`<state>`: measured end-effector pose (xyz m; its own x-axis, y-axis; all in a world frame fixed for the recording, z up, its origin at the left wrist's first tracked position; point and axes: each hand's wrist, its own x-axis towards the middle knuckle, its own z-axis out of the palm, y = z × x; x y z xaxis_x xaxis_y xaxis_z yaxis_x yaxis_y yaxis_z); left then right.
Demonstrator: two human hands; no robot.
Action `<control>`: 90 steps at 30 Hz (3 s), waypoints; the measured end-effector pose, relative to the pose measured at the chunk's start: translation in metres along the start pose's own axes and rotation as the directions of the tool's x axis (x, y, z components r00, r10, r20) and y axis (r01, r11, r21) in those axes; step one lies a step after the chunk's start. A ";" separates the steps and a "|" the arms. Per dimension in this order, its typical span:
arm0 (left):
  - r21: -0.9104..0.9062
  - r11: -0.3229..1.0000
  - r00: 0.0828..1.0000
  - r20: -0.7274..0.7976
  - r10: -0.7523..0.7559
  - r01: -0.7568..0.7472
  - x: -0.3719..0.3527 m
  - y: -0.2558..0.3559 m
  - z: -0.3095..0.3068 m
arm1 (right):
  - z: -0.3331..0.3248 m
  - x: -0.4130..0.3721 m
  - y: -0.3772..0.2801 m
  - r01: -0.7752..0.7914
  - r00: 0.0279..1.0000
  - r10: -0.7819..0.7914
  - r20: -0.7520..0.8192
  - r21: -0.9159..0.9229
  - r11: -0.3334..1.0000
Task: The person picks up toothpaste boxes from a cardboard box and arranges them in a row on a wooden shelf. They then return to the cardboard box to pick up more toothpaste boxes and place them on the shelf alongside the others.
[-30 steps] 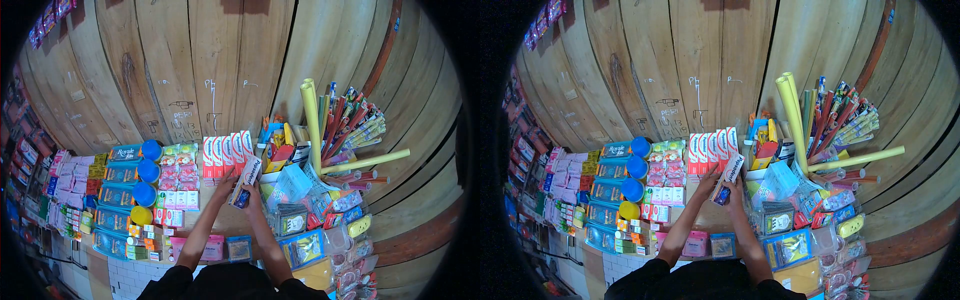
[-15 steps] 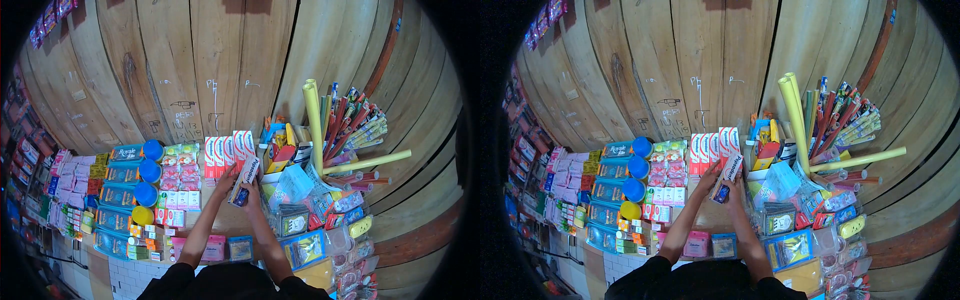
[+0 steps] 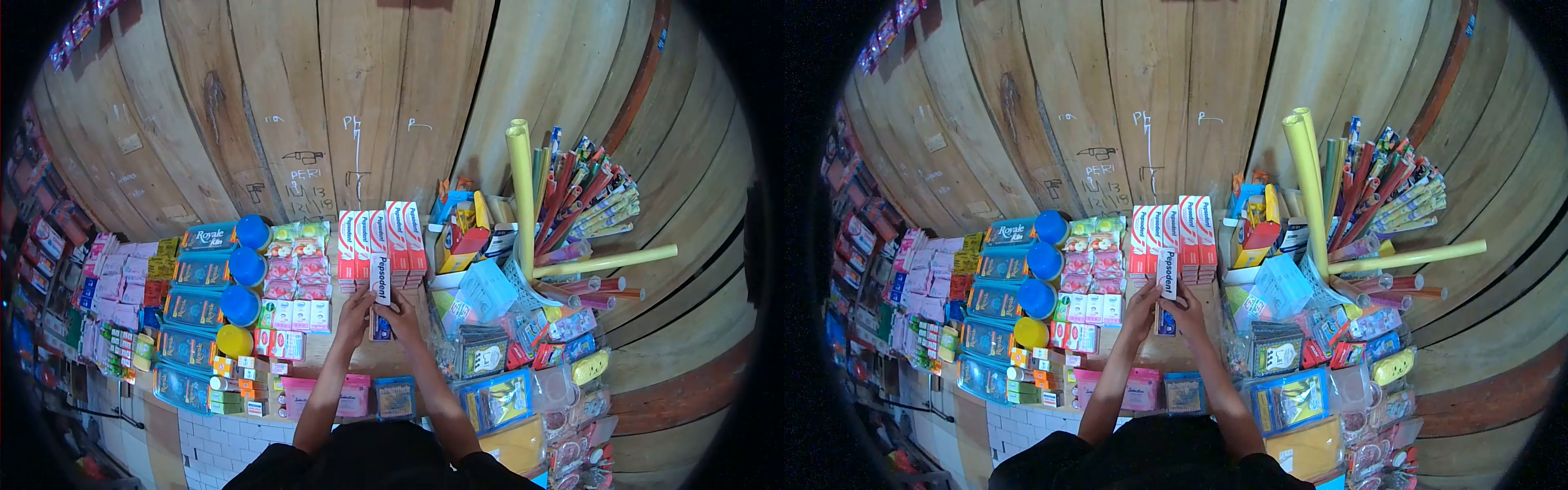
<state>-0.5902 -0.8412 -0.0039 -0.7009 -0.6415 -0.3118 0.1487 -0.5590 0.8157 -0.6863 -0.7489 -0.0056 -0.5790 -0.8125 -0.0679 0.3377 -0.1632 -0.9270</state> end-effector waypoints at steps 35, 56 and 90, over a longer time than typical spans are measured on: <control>0.065 0.991 0.990 0.065 -0.124 0.120 0.029 -0.003 -0.015 | 0.011 0.070 -0.034 0.346 0.916 -0.185 0.357 -0.934 -0.086; 0.102 0.988 0.980 0.145 -0.134 0.120 0.028 0.021 -0.002 | 0.009 0.129 -0.017 0.359 0.889 -0.269 0.371 -0.929 -0.093; 0.581 0.776 0.089 0.783 -0.615 0.246 -0.176 -0.063 0.059 | 0.008 -0.241 -0.351 0.671 -0.272 0.043 0.961 0.157 0.724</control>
<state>-0.5174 -0.6616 0.0284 -0.7005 0.6981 -0.1480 -0.4626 -0.2864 0.8390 -0.6590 -0.5001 0.3393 0.8856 -0.3239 0.3328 -0.0274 -0.7518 -0.6588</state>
